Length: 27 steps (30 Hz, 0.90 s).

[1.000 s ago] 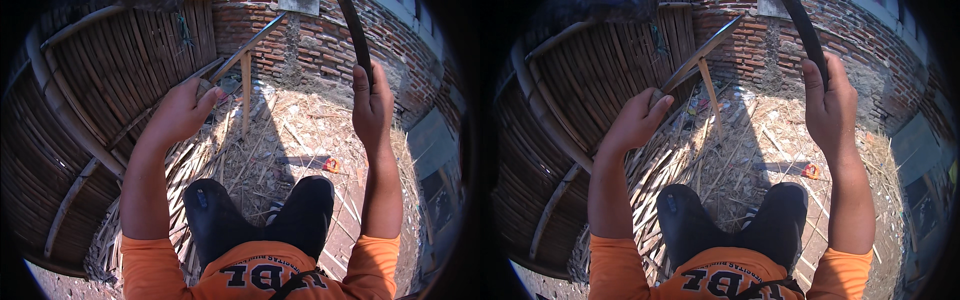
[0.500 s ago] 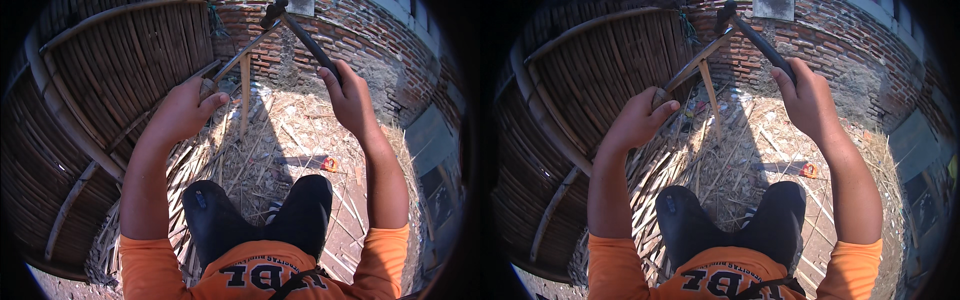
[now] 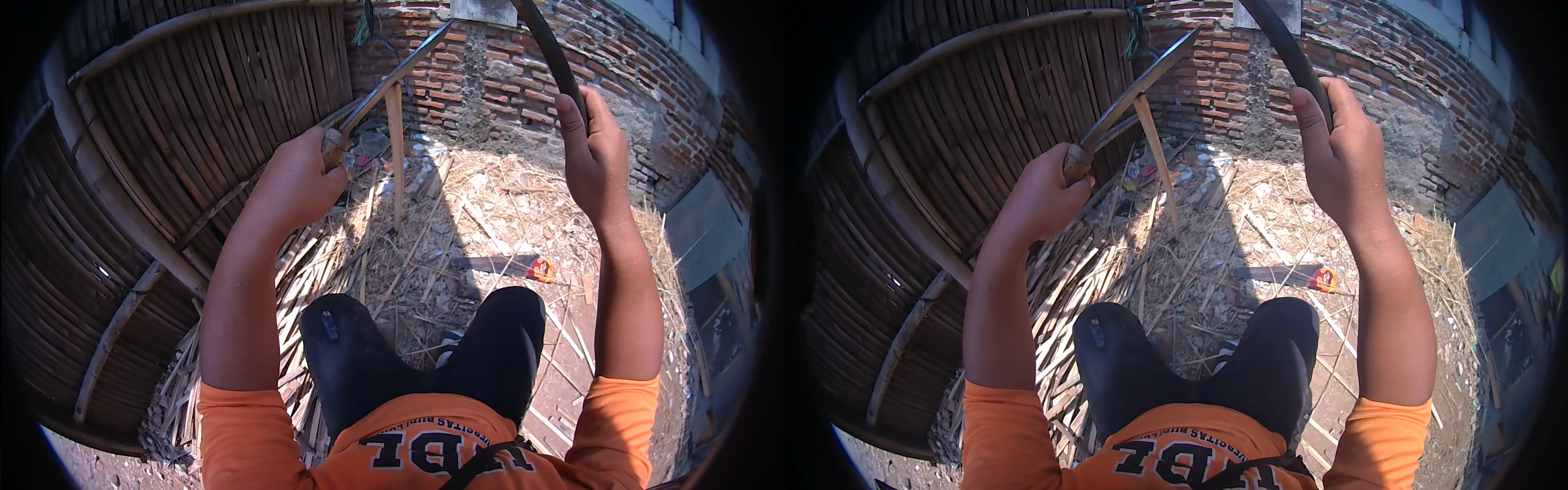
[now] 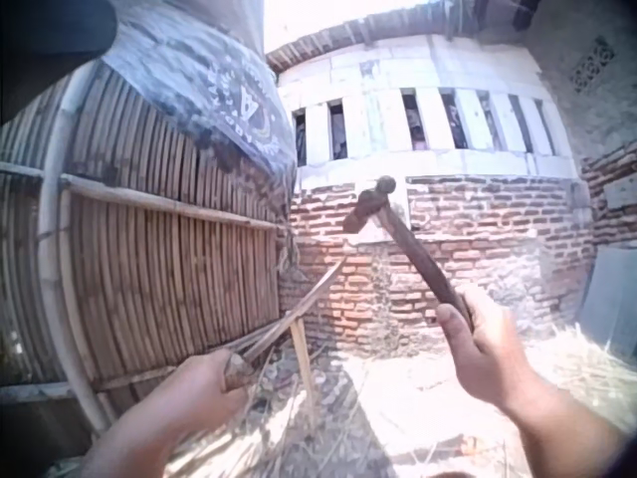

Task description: The person holds a strip of bamboo and uses a large curved knife to shave and smooth its surface, then tests its flexibility by bending it.

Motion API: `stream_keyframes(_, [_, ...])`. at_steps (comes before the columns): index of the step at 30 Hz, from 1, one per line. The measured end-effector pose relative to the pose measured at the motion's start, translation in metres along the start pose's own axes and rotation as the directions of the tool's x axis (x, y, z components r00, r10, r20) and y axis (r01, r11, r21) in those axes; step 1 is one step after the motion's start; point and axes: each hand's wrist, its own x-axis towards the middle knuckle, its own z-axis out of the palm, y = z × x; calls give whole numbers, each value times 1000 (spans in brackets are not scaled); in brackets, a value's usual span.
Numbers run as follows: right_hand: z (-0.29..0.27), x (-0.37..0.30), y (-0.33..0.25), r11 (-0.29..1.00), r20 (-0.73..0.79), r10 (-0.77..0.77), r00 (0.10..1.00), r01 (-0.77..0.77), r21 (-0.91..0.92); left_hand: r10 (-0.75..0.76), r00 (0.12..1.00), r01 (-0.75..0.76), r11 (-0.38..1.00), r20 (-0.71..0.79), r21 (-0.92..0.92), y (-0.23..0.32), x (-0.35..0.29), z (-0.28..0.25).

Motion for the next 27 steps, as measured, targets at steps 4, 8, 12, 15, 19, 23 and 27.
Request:
stream_keyframes(4, [12,5,-3,991,151,7,988,13,-131,-2,1000,2,999,12,36,4,3,0])
stream_keyframes(8, [2,18,-11,989,172,-51,984,74,-131,13,1000,-13,1000,-9,-28,0,5,1])
stream_keyframes(12, [-11,28,-20,988,-29,-153,988,153,18,-18,1000,18,1000,18,-10,-1,5,1])
stream_keyframes(15, [14,5,-9,989,253,75,964,-38,-146,-23,1000,23,1000,9,8,-1,3,1])
stream_keyframes(19, [6,15,-3,995,173,6,985,11,-97,-5,1000,5,1000,2,-20,6,3,0])
stream_keyframes(23, [0,15,-20,998,-29,-54,998,55,30,-60,998,60,998,27,-2,0,1,0])
stream_keyframes(27, [20,-8,-7,989,308,117,944,-83,-122,-21,999,21,1000,30,20,1,6,3])
